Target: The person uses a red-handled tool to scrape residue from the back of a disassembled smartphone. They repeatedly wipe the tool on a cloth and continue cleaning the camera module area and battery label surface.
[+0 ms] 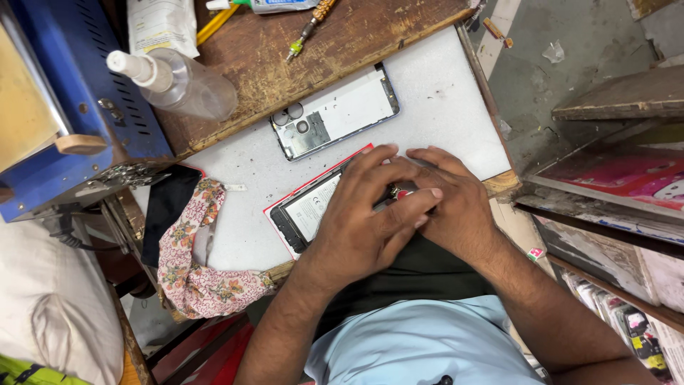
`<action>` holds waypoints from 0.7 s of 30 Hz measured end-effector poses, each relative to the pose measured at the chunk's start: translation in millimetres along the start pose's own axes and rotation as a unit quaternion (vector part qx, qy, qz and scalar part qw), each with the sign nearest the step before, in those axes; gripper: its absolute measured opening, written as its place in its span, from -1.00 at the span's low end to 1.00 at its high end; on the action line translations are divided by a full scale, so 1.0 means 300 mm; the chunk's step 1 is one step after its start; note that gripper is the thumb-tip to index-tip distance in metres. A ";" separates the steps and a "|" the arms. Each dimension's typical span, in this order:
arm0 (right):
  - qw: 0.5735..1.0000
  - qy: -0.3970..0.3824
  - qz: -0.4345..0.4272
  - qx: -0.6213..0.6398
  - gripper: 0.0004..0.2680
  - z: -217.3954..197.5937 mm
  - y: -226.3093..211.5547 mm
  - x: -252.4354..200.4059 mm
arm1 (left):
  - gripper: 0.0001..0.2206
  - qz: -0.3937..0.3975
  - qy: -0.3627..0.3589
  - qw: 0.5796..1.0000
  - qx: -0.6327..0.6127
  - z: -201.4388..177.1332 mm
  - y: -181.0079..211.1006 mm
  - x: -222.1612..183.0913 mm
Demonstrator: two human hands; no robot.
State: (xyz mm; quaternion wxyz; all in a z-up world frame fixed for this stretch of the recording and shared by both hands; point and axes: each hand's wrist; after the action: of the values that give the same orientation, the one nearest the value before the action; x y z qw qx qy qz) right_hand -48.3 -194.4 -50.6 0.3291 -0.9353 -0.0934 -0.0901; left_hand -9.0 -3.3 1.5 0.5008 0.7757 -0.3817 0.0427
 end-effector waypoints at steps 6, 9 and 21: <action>0.999 0.010 -0.039 0.014 -0.71 0.001 -0.005 0.003 | -0.54 0.013 -0.021 1.000 0.007 0.009 -0.004 -0.007; 1.000 -0.005 -0.007 -0.004 -0.62 0.002 -0.012 0.000 | -0.57 0.005 0.006 1.000 0.013 0.022 -0.013 -0.011; 0.999 0.019 -0.015 0.033 -0.57 -0.035 -0.064 0.029 | -0.43 -0.178 0.273 0.945 0.003 -0.097 -0.161 -0.082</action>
State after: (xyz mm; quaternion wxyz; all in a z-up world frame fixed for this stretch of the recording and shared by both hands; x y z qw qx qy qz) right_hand -45.6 -185.5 -29.2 0.3600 -0.9206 -0.1044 -0.1098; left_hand 13.4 43.8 -31.0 0.5827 0.7913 -0.0856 0.1641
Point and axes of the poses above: each hand's wrist, its own x-axis towards the middle knuckle, its own z-axis out of the palm, y = z × x, and after that the axes turned 3 degrees about y, right-handed
